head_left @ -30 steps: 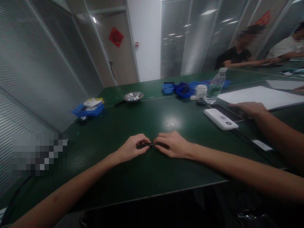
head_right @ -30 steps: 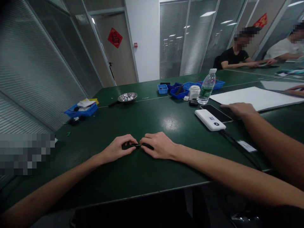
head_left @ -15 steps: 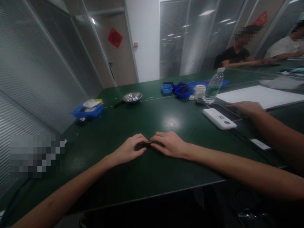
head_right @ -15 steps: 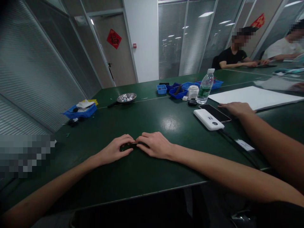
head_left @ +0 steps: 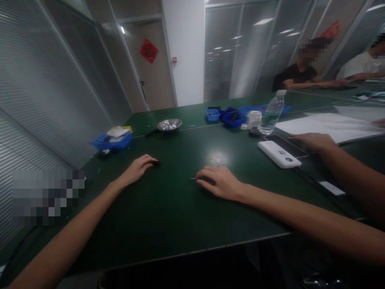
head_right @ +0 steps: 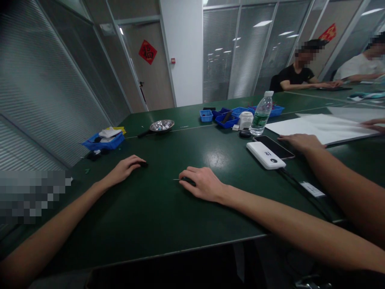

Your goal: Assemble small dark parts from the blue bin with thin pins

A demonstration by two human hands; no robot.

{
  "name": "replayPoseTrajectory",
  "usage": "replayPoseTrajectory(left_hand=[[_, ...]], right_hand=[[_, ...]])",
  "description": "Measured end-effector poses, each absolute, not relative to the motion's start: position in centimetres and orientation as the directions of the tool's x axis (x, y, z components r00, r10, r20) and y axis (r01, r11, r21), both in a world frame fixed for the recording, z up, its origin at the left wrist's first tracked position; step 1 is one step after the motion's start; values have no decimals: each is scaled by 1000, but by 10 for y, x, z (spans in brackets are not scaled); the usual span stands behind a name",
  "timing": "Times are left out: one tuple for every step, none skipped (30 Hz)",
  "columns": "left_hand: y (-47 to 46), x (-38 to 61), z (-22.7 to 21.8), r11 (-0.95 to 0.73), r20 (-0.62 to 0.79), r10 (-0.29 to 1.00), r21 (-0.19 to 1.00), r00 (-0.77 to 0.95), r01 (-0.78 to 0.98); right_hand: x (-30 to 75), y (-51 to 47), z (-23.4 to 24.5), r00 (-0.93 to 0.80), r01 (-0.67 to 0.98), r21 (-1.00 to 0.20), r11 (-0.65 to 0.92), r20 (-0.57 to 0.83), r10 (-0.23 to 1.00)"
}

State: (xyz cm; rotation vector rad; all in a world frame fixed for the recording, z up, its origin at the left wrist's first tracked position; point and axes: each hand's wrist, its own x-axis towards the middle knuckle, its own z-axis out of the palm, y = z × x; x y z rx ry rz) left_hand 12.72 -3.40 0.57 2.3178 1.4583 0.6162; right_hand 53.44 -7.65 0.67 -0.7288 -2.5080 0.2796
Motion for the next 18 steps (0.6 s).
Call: replayPoseTrajectory(left_hand=[[-27,108,5,-355,186,935,471,302,807],[-22,90,4,-290,200,954,450,221,845],[-18,72,3,-237,216,964,429,156,872],[-16,57,2,-194,230,967,410,105,891],[-14,44,1,-158,236,970,395,66,905],[-13,33,0,-125,232,972,386,35,914],[-13,23,0,-98,219,976,385,12,918],[-12,16,1,-74,196,981,392,-5,917],[-12,10,3,-52,170,985,405,-19,913],[-12,4,5,-32,143,989,419,-31,908],[-12,0,7,-6,113,993,426,-47,905],[-12,-4,10,29,80,994,423,-69,906],[-12,-6,12,64,51,994,409,-92,910],[-13,-8,15,93,26,993,389,-111,916],[-13,-9,17,117,2,992,372,-126,921],[-14,-10,18,135,-19,990,362,-137,922],[-15,-9,20,147,-35,989,359,-144,922],[-15,-8,20,157,-44,988,361,-151,919]], right_hand=[[534,-76,7,-725,445,-325,835,416,549],[534,-76,6,-725,445,-323,835,418,548],[534,-75,6,-726,444,-322,836,418,546],[535,-74,5,-728,443,-320,837,416,545],[535,-74,5,-731,443,-320,838,413,544],[535,-73,5,-733,443,-319,838,409,543],[535,-73,4,-734,443,-319,838,408,543],[535,-72,4,-734,444,-318,838,407,544],[535,-72,4,-733,446,-317,837,407,545],[535,-72,4,-733,445,-318,837,408,544],[535,-73,4,-733,444,-317,838,410,544],[535,-73,5,-733,443,-316,839,411,542],[535,-73,5,-734,441,-315,841,413,539],[535,-73,5,-733,440,-313,841,415,538],[535,-73,5,-734,440,-312,842,415,538],[535,-74,5,-734,441,-311,842,415,538],[534,-74,5,-734,441,-312,842,415,538],[534,-74,5,-734,440,-312,842,414,538]])
